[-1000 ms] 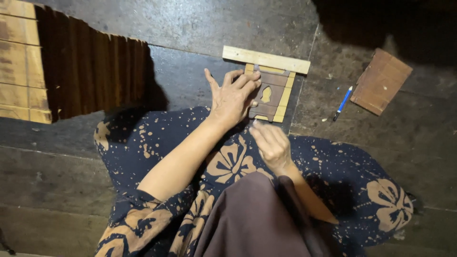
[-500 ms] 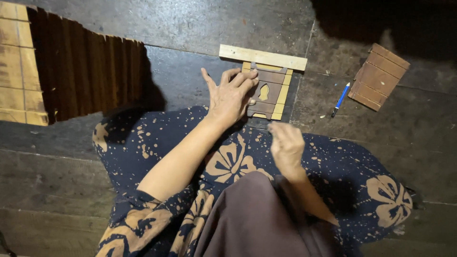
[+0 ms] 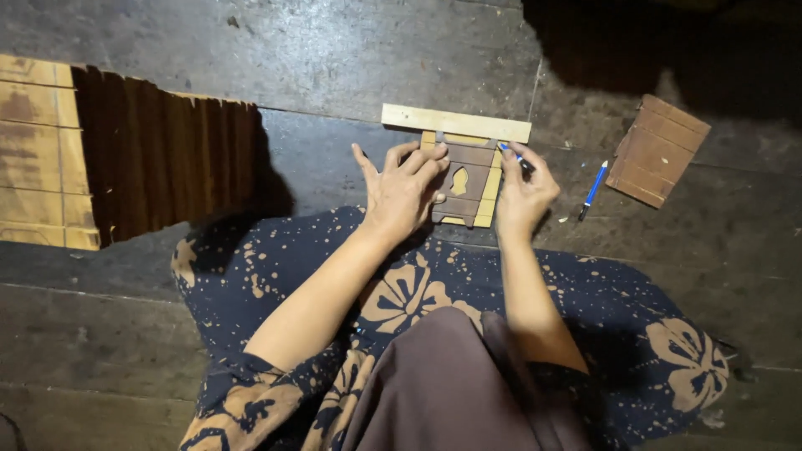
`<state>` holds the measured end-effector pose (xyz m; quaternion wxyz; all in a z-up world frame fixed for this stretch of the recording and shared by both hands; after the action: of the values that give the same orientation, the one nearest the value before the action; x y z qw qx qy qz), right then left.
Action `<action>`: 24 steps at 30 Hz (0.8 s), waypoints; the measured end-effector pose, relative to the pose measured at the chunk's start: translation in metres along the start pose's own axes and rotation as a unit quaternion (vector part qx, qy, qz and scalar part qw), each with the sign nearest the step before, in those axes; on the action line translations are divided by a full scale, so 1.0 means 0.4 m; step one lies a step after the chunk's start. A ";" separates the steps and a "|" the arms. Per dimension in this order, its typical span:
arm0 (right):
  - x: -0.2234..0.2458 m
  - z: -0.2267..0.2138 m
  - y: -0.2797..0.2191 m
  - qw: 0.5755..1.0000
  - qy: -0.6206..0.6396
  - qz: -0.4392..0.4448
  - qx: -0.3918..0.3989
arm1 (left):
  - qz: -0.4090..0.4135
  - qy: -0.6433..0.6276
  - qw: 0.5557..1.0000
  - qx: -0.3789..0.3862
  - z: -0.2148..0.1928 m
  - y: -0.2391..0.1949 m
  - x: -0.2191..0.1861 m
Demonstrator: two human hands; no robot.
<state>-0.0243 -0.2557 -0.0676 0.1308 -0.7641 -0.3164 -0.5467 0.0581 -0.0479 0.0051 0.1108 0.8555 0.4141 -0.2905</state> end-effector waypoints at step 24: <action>0.246 0.030 -0.221 0.871 -0.328 -0.313 0.190 | 0.014 -0.097 0.993 -0.070 0.034 -0.016 0.065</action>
<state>-0.0509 -0.1481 0.0053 -0.0158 -0.7210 -0.6613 -0.2062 0.0603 -0.0331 -0.0207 0.2141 0.8191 0.4084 -0.3413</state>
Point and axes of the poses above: each hand's wrist, its own y-axis towards the middle knuckle, its own z-axis out of the palm, x = y × z, the point moved 8 cm from there along y, towards the middle knuckle, and after that the axes turned 8 degrees about -y, right-handed, at the moved point
